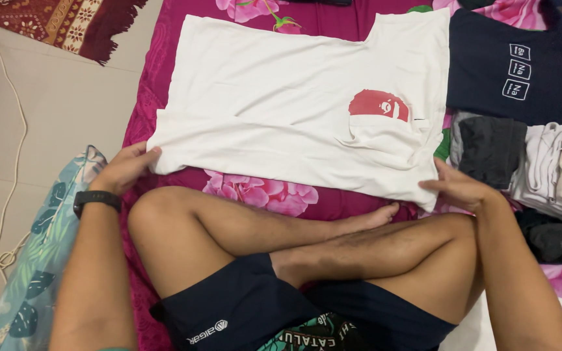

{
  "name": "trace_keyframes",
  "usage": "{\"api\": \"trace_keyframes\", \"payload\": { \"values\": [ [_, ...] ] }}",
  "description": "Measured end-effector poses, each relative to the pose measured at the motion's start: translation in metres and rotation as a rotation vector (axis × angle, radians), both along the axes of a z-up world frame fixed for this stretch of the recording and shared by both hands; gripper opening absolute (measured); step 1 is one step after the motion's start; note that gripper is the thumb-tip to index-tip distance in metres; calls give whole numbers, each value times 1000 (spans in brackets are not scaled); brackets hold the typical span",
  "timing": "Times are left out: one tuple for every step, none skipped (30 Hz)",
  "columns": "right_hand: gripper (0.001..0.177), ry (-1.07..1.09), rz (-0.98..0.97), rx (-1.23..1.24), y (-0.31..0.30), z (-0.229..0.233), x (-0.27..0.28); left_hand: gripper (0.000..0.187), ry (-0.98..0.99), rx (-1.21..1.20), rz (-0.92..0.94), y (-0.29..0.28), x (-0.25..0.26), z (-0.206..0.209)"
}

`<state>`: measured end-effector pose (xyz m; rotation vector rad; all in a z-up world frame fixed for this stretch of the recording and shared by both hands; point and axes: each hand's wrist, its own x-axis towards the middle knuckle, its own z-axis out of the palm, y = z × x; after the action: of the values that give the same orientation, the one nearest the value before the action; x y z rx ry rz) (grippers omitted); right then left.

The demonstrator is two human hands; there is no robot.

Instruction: Folding various t-shirts on a bed and organizing them into stacks.

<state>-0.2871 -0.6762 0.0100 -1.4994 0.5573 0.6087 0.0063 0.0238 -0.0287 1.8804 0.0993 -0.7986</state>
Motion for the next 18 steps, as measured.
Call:
{"api": "trace_keyframes", "payload": {
  "values": [
    [88, -2, -102, 33, -6, -7, 0, 33, 1, -26, 30, -4, -2, 9],
    [86, -5, -204, 66, -12, -14, -1, 32, 1, -53, 59, -8, -4, 18],
    [86, -5, -206, 66, -10, -11, 0, 32, 0, -53, 57, -13, -5, 24],
    [84, 9, -223, 78, -8, -8, 1, 31, 19, -142, 116, -18, -6, 30],
    [83, 24, -241, 90, -7, -5, 1, 31, 39, -231, 175, -23, -8, 34],
    [83, 25, -243, 89, -5, -2, 1, 31, 40, -231, 173, -24, -7, 33],
    [82, 45, -251, 68, -4, 1, 1, 31, 41, -276, 171, -25, -7, 33],
    [80, 65, -259, 46, -2, 5, 2, 32, 42, -320, 169, -26, -6, 32],
    [80, 65, -257, 46, -3, 5, 2, 32, 42, -320, 171, -22, -4, 23],
    [80, 67, -216, 45, -3, 5, 1, 33, -15, -295, 128, -18, -2, 14],
    [79, 69, -176, 45, -3, 6, 0, 34, -72, -270, 85, -14, 1, 5],
    [79, 69, -176, 45, -2, 7, -1, 34, -72, -269, 85, -13, 1, 4],
    [82, 58, -117, 46, -1, 9, -2, 35, -105, -203, 47, -11, 3, 3],
    [85, 46, -58, 46, 1, 10, -3, 35, -138, -136, 9, -10, 4, 2],
    [85, 47, -59, 46, -4, 5, -3, 35, -138, -136, 7, -9, 5, 1],
    [85, 30, -38, 28, -8, 0, -4, 34, -131, -111, 5, -8, 5, 0],
    [86, 14, -16, 10, -12, -5, -4, 34, -124, -86, 4, -7, 6, -1],
    [86, 15, -17, 11, -14, -7, -5, 34, -123, -86, 4, -1, 9, -10]
  ]
}}
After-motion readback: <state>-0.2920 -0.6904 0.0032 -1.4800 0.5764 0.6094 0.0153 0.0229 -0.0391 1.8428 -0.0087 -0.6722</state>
